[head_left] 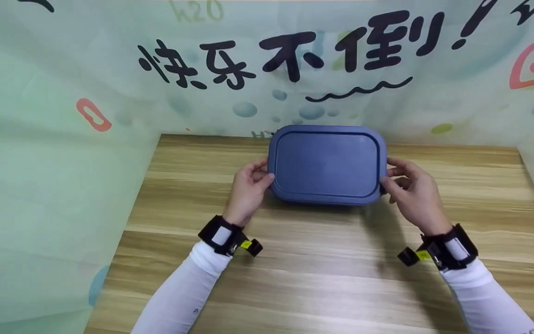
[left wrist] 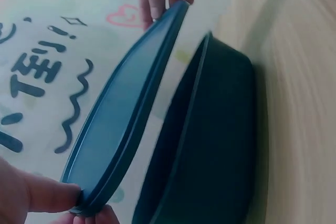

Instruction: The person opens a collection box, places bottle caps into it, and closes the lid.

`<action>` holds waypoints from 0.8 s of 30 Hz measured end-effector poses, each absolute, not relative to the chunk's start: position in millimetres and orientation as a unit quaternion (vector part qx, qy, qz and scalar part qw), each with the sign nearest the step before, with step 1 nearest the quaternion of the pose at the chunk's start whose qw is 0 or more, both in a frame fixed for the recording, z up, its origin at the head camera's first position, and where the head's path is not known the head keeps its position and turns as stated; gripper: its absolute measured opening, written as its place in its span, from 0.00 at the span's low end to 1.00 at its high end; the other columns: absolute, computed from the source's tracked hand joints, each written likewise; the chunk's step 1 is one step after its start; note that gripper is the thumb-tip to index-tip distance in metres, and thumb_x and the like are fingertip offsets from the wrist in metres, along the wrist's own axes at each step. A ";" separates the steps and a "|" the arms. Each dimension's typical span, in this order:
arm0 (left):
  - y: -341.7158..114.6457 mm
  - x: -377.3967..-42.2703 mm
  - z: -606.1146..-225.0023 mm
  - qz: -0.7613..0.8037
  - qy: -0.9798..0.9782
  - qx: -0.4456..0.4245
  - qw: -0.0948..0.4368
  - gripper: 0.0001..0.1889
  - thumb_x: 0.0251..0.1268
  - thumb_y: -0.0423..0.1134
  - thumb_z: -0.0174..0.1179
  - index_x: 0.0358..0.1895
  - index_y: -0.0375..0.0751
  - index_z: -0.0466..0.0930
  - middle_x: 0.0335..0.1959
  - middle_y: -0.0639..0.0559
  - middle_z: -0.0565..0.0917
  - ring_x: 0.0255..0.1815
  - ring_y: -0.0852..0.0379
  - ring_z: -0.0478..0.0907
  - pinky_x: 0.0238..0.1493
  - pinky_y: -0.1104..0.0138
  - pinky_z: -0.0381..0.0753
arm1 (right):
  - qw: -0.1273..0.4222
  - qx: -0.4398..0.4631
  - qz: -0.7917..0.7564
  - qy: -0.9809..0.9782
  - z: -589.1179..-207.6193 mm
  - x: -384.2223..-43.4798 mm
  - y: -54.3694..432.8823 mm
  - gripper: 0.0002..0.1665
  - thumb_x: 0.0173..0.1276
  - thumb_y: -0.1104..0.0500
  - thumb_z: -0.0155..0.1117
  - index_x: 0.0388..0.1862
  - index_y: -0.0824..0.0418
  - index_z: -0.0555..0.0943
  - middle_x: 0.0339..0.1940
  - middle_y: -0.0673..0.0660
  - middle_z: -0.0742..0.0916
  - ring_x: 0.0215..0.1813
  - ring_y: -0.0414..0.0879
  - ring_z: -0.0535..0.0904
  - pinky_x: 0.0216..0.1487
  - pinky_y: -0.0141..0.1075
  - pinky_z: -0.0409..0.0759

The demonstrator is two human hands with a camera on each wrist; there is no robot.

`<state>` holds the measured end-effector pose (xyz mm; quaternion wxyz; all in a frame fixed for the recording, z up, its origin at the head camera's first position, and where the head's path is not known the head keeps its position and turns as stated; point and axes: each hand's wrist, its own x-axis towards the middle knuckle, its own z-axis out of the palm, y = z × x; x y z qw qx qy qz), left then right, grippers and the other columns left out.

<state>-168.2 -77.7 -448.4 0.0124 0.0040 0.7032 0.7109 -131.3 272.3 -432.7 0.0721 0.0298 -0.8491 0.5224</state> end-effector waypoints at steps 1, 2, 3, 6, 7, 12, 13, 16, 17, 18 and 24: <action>-77.4 -171.2 -450.6 0.705 0.710 0.003 0.010 0.23 0.73 0.21 0.60 0.69 0.24 0.73 0.54 0.37 0.81 0.49 0.49 0.82 0.50 0.66 0.85 | 0.072 0.030 0.522 -0.849 -434.7 -134.9 271.4 0.27 0.77 0.63 0.67 0.71 0.68 0.77 0.47 0.63 0.85 0.32 0.40 0.86 0.26 0.29 0.82; -77.3 -173.8 -452.8 0.699 0.715 0.002 0.009 0.23 0.73 0.22 0.61 0.69 0.24 0.73 0.54 0.37 0.81 0.49 0.49 0.82 0.49 0.66 0.85 | 0.071 0.029 0.522 -0.850 -436.8 -138.2 270.4 0.27 0.77 0.63 0.67 0.71 0.69 0.77 0.47 0.64 0.85 0.33 0.41 0.86 0.26 0.29 0.82; -77.4 -176.2 -454.9 0.692 0.722 0.002 0.008 0.23 0.73 0.22 0.61 0.69 0.24 0.73 0.54 0.37 0.81 0.49 0.49 0.82 0.48 0.67 0.85 | 0.069 0.029 0.520 -0.851 -439.1 -141.3 269.7 0.27 0.77 0.63 0.67 0.71 0.69 0.77 0.47 0.64 0.85 0.33 0.41 0.86 0.27 0.29 0.83; -77.3 -181.0 -459.6 0.677 0.736 0.008 0.011 0.24 0.73 0.22 0.61 0.70 0.24 0.74 0.54 0.38 0.81 0.47 0.50 0.83 0.44 0.68 0.84 | 0.064 0.029 0.510 -0.857 -444.9 -148.5 268.0 0.27 0.76 0.62 0.68 0.71 0.70 0.78 0.46 0.64 0.85 0.33 0.43 0.86 0.26 0.30 0.83; -77.3 -182.1 -461.2 0.670 0.742 0.010 0.013 0.24 0.73 0.23 0.61 0.70 0.24 0.74 0.53 0.38 0.81 0.46 0.51 0.83 0.43 0.68 0.84 | 0.062 0.028 0.506 -0.860 -446.8 -150.2 267.6 0.27 0.76 0.62 0.68 0.71 0.70 0.78 0.46 0.64 0.85 0.34 0.43 0.85 0.26 0.30 0.83; -77.2 -185.7 -465.5 0.643 0.765 0.026 0.024 0.24 0.73 0.24 0.62 0.71 0.26 0.74 0.50 0.40 0.81 0.42 0.52 0.83 0.41 0.68 0.84 | 0.048 0.020 0.482 -0.875 -453.1 -153.2 267.0 0.29 0.77 0.59 0.69 0.72 0.70 0.77 0.46 0.64 0.86 0.37 0.42 0.84 0.28 0.28 0.83; -77.4 -186.2 -465.8 0.639 0.768 0.029 0.025 0.24 0.73 0.24 0.62 0.71 0.26 0.74 0.50 0.40 0.82 0.41 0.52 0.83 0.41 0.68 0.84 | 0.046 0.019 0.479 -0.876 -453.9 -153.3 266.8 0.30 0.77 0.59 0.69 0.72 0.70 0.77 0.47 0.64 0.86 0.37 0.42 0.84 0.29 0.28 0.83; -77.7 -187.7 -465.5 0.629 0.776 0.036 0.028 0.24 0.74 0.25 0.62 0.71 0.27 0.74 0.49 0.40 0.82 0.41 0.52 0.84 0.42 0.67 0.86 | 0.045 0.019 0.473 -0.880 -454.3 -153.8 266.8 0.30 0.77 0.58 0.68 0.72 0.71 0.76 0.47 0.65 0.87 0.39 0.45 0.85 0.30 0.28 0.83; -77.8 -187.8 -465.2 0.626 0.778 0.036 0.029 0.24 0.74 0.25 0.62 0.71 0.27 0.74 0.49 0.40 0.82 0.42 0.51 0.84 0.42 0.66 0.86 | 0.047 0.020 0.471 -0.881 -454.2 -153.9 266.7 0.30 0.77 0.58 0.69 0.72 0.71 0.76 0.47 0.65 0.87 0.39 0.46 0.85 0.31 0.27 0.83; -77.9 -188.1 -465.0 0.623 0.780 0.037 0.029 0.24 0.74 0.25 0.62 0.71 0.27 0.74 0.49 0.40 0.82 0.42 0.51 0.84 0.43 0.66 0.86 | 0.048 0.021 0.469 -0.882 -454.2 -154.2 266.7 0.30 0.77 0.58 0.69 0.72 0.71 0.77 0.46 0.65 0.87 0.39 0.47 0.85 0.31 0.27 0.83; -77.8 -188.0 -464.2 0.621 0.782 0.035 0.033 0.23 0.75 0.25 0.62 0.70 0.26 0.75 0.50 0.40 0.83 0.44 0.50 0.84 0.46 0.65 0.87 | 0.048 0.022 0.462 -0.885 -453.6 -154.4 267.2 0.30 0.76 0.58 0.69 0.71 0.72 0.76 0.47 0.66 0.88 0.41 0.49 0.84 0.32 0.25 0.82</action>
